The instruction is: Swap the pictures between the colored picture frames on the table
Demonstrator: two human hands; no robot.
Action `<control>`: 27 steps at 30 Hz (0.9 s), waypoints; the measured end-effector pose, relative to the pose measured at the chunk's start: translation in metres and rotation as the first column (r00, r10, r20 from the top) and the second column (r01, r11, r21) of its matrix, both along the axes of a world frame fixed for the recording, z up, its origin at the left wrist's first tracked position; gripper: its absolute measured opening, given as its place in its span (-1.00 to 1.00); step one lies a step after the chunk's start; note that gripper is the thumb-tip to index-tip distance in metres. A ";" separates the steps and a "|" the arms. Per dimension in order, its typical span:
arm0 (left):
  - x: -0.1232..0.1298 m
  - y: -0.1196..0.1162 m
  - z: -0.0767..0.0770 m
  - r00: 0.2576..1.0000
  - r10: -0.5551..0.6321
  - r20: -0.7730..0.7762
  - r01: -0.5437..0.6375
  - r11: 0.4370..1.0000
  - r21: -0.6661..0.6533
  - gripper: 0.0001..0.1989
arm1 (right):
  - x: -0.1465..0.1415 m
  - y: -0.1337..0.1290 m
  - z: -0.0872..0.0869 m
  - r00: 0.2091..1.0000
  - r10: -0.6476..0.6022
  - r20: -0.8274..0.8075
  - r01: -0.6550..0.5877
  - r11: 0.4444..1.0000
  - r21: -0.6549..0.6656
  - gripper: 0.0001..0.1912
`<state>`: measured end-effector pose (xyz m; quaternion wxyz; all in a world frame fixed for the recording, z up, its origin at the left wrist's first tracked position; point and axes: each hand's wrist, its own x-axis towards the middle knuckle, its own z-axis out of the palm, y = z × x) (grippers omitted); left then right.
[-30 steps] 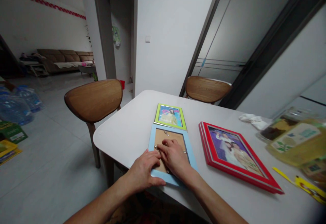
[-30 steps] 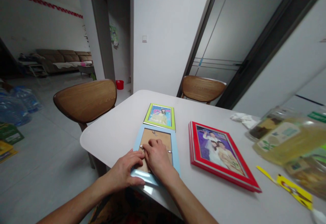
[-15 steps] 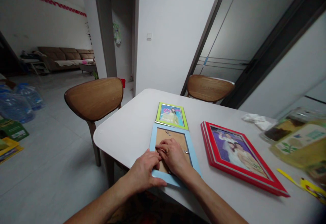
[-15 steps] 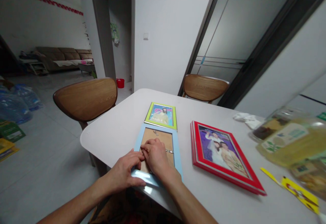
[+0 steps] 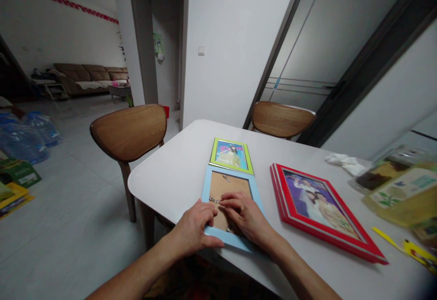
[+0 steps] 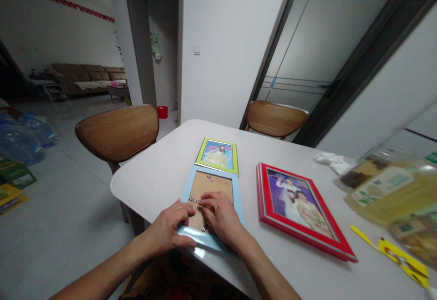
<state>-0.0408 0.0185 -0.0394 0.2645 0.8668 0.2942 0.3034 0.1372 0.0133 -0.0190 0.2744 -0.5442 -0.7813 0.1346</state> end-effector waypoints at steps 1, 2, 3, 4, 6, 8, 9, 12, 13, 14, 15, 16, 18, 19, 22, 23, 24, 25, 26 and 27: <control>0.000 0.000 0.000 1.000 0.003 0.006 -0.003 1.000 -0.004 -0.65 | 0.003 -0.006 0.001 1.000 0.028 0.007 -0.028 1.000 -0.009 -0.79; 0.000 0.000 -0.001 1.000 0.007 0.007 -0.007 1.000 -0.009 -0.65 | 0.006 -0.012 0.002 0.998 0.061 0.021 -0.061 0.998 -0.012 -0.79; 0.000 0.000 -0.001 1.000 0.012 0.002 -0.012 1.000 -0.014 -0.65 | 0.009 -0.018 0.002 0.995 0.093 0.044 -0.093 0.996 -0.007 -0.78; 0.000 0.000 0.000 1.000 0.016 -0.007 -0.016 1.000 -0.018 -0.65 | 0.011 -0.024 0.002 0.990 0.120 0.073 -0.121 0.993 0.004 -0.77; 0.000 0.000 0.001 0.999 0.017 -0.029 -0.017 1.000 -0.024 -0.65 | 0.013 -0.032 0.003 0.978 0.164 0.133 -0.169 0.985 0.030 -0.74; 0.001 -0.001 0.003 0.999 0.016 -0.043 -0.017 1.000 -0.025 -0.65 | 0.015 -0.037 0.002 0.966 0.193 0.170 -0.204 0.978 0.050 -0.72; 0.001 -0.001 0.004 0.999 0.017 -0.045 -0.018 1.000 -0.025 -0.65 | 0.015 -0.038 0.002 0.963 0.203 0.179 -0.216 0.975 0.054 -0.71; 0.000 0.000 0.004 0.999 0.017 -0.032 -0.018 1.000 -0.024 -0.65 | 0.016 -0.041 0.003 0.959 0.217 0.184 -0.231 0.971 0.057 -0.70; 0.000 0.000 0.004 0.999 0.018 -0.027 -0.019 1.000 -0.025 -0.65 | 0.016 -0.041 0.003 0.959 0.218 0.180 -0.231 0.971 0.055 -0.70; 0.000 0.000 0.003 1.000 0.018 -0.023 -0.019 0.999 -0.026 -0.65 | 0.017 -0.041 0.004 0.961 0.217 0.172 -0.228 0.972 0.048 -0.70; 0.000 0.000 0.002 1.000 0.017 -0.020 -0.017 1.000 -0.025 -0.65 | 0.017 -0.039 0.004 0.965 0.209 0.157 -0.217 0.976 0.037 -0.69; 0.000 0.000 0.002 1.000 0.013 -0.018 -0.014 1.000 -0.024 -0.65 | 0.018 -0.037 0.005 0.973 0.187 0.133 -0.192 0.981 0.026 -0.69; -0.001 0.000 0.001 1.000 0.006 -0.013 -0.007 1.000 -0.017 -0.65 | 0.019 -0.027 0.005 0.992 0.099 0.077 -0.099 0.995 0.005 -0.67; -0.001 0.001 0.001 1.000 0.004 -0.011 -0.005 1.000 -0.015 -0.65 | 0.019 -0.019 0.006 0.998 0.036 0.057 -0.036 0.999 0.003 -0.67; -0.001 0.000 0.001 1.000 0.011 -0.015 -0.011 1.000 -0.013 -0.65 | 0.019 0.013 0.008 0.985 -0.156 0.073 0.154 0.988 0.030 -0.67; -0.001 0.000 0.002 1.000 0.014 -0.016 -0.014 1.000 -0.014 -0.65 | 0.019 0.025 0.008 0.971 -0.214 0.102 0.212 0.977 0.031 -0.67; -0.001 0.000 0.002 1.000 0.014 -0.016 -0.015 1.000 -0.014 -0.65 | 0.017 0.036 0.008 0.954 -0.268 0.132 0.266 0.963 0.028 -0.68; -0.001 0.000 0.002 1.000 0.015 -0.016 -0.015 1.000 -0.017 -0.65 | 0.016 0.047 0.008 0.936 -0.313 0.159 0.314 0.949 0.017 -0.70; -0.001 0.000 0.002 1.000 0.015 -0.015 -0.016 1.000 -0.021 -0.65 | 0.014 0.056 0.007 0.919 -0.349 0.182 0.355 0.935 0.002 -0.71; -0.001 0.000 0.001 1.000 0.018 -0.014 -0.018 0.999 -0.028 -0.65 | 0.012 0.064 0.005 0.903 -0.380 0.198 0.390 0.921 -0.011 -0.73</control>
